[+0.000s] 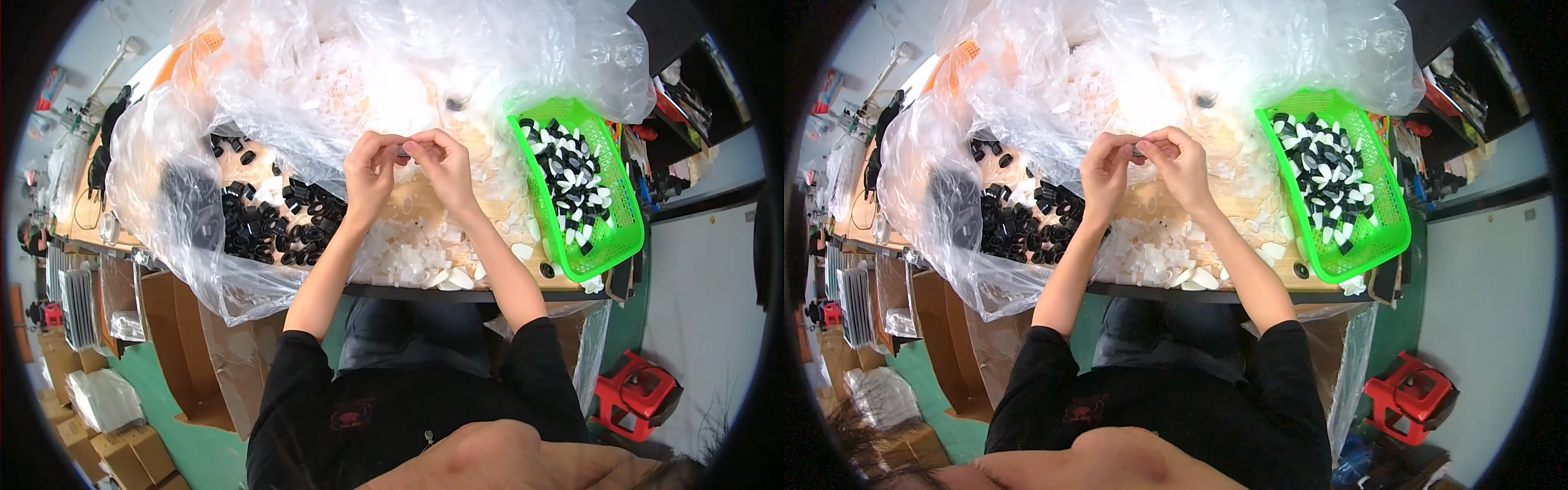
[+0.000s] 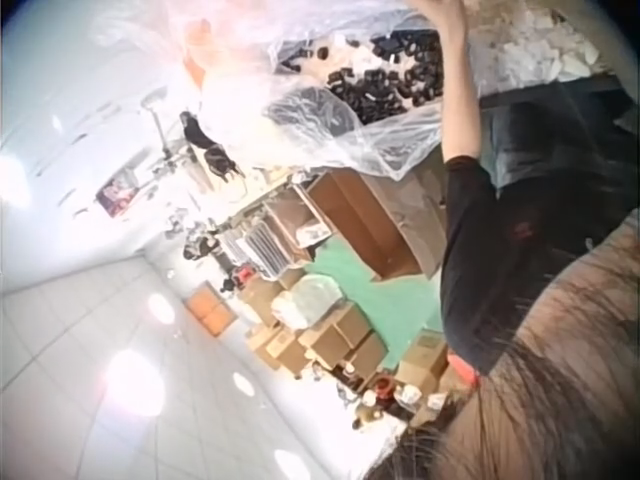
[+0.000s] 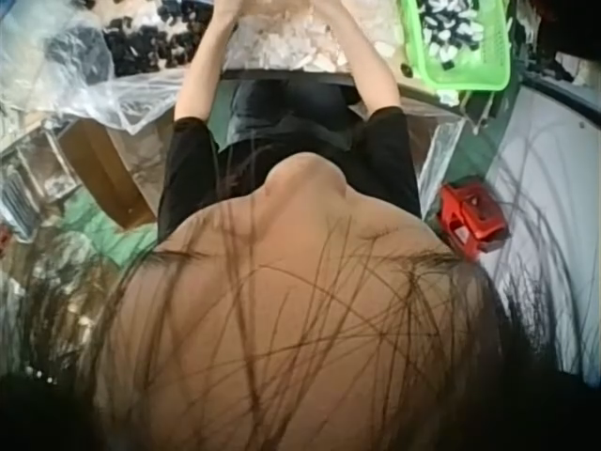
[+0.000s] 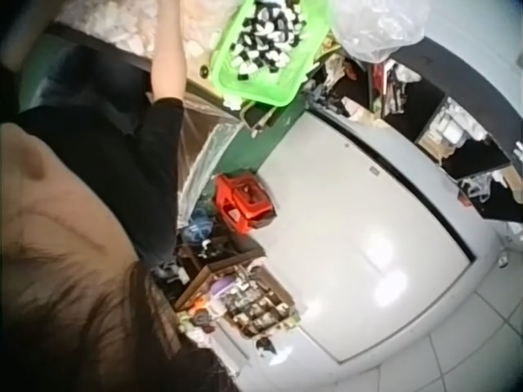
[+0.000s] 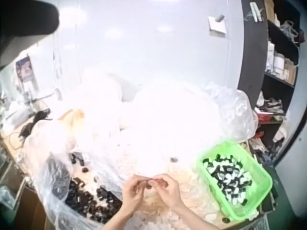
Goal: Assembling small white plastic inserts into black plastic caps.
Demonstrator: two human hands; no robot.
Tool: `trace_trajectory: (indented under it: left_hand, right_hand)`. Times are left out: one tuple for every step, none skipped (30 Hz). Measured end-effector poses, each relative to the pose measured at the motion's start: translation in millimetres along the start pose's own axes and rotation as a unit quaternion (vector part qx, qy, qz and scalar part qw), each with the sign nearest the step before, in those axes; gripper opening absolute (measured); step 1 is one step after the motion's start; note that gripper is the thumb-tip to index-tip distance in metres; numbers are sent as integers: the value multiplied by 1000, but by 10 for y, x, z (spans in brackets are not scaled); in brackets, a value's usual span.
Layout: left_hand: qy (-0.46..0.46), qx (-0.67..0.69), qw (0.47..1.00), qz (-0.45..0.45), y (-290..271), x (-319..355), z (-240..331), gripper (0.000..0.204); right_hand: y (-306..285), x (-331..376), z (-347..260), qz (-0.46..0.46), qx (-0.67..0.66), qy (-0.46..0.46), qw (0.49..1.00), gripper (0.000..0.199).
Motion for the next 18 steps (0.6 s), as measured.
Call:
trace_trajectory:
  left_hand:
    - [0, 0, 1000, 1, -1, 9, -5, 13]
    - [-7, 23, 1000, 14, 7, 12, -10, 11]
    - [-14, 45, 999, 28, 14, 15, -13, 10]
    - [-14, 46, 998, 28, 18, 22, -11, 10]
    - [-1, 10, 1000, 28, 26, 24, 31, 12]
    - [12, -25, 999, 27, 31, 22, 61, 14]
    - [12, -25, 999, 28, 30, 18, 69, 14]
    - [10, -20, 999, 27, 28, 11, 71, 17]
    - [7, -15, 1000, 25, 28, 3, 75, 19]
    - [7, -14, 1000, 25, 29, -5, 80, 19]
    - [-5, 3, 1000, 23, 32, -17, 103, 21]
    - [-17, 21, 999, 21, 32, -30, 122, 23]
    - [-17, 21, 999, 22, 23, -45, 140, 23]
    - [-18, 4, 1000, 19, -1, -63, 149, 24]
    - [-19, -15, 1000, 19, -56, -70, 156, 26]
    - [-21, -18, 999, 23, -148, -82, 155, 26]
    - [-14, -43, 998, 40, -225, -118, 160, 27]
    - [-7, -67, 996, 52, -231, -163, 180, 27]
  right_hand:
    - [9, 3, -19, -10, -14, 2, 1000, 18]
    - [12, 2, -29, -18, -27, 4, 999, 19]
    - [1, -7, -28, -18, -27, 4, 999, 19]
    - [-21, -21, -21, -19, -61, 21, 998, 19]
    - [-32, -29, -32, -22, -96, 39, 994, 20]
    - [-42, -29, -51, -23, -96, 38, 994, 20]
    - [-53, -26, -77, -24, -87, 38, 995, 19]
    - [-58, -21, -92, -24, -78, 37, 996, 18]
    - [-56, -17, -78, -23, -78, 37, 996, 18]
    - [-53, -13, -59, -19, -39, 7, 999, 16]
    - [-52, -7, -53, -15, 0, -23, 1000, 14]
    - [-86, -25, -51, -15, 0, -23, 1000, 14]
    - [-170, -64, -65, 34, 90, -95, 991, 12]
    - [-257, -85, -79, 82, 179, -165, 966, 11]
    - [-345, -97, -179, 151, 232, -179, 944, 13]
    - [-456, -108, -286, 218, 282, -191, 914, 15]
    - [-658, -112, -335, 297, 410, -235, 830, 18]
    - [-875, -98, -381, 371, 526, -268, 717, 21]
Point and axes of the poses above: each hand's wrist, its own x-axis away from the middle knuckle, its own y-axis out of the palm, z = x × y, the point moved 1 cm from there along -x, towards the middle knuckle, and after that the axes turned 10 degrees about x, right-handed, at the moved point
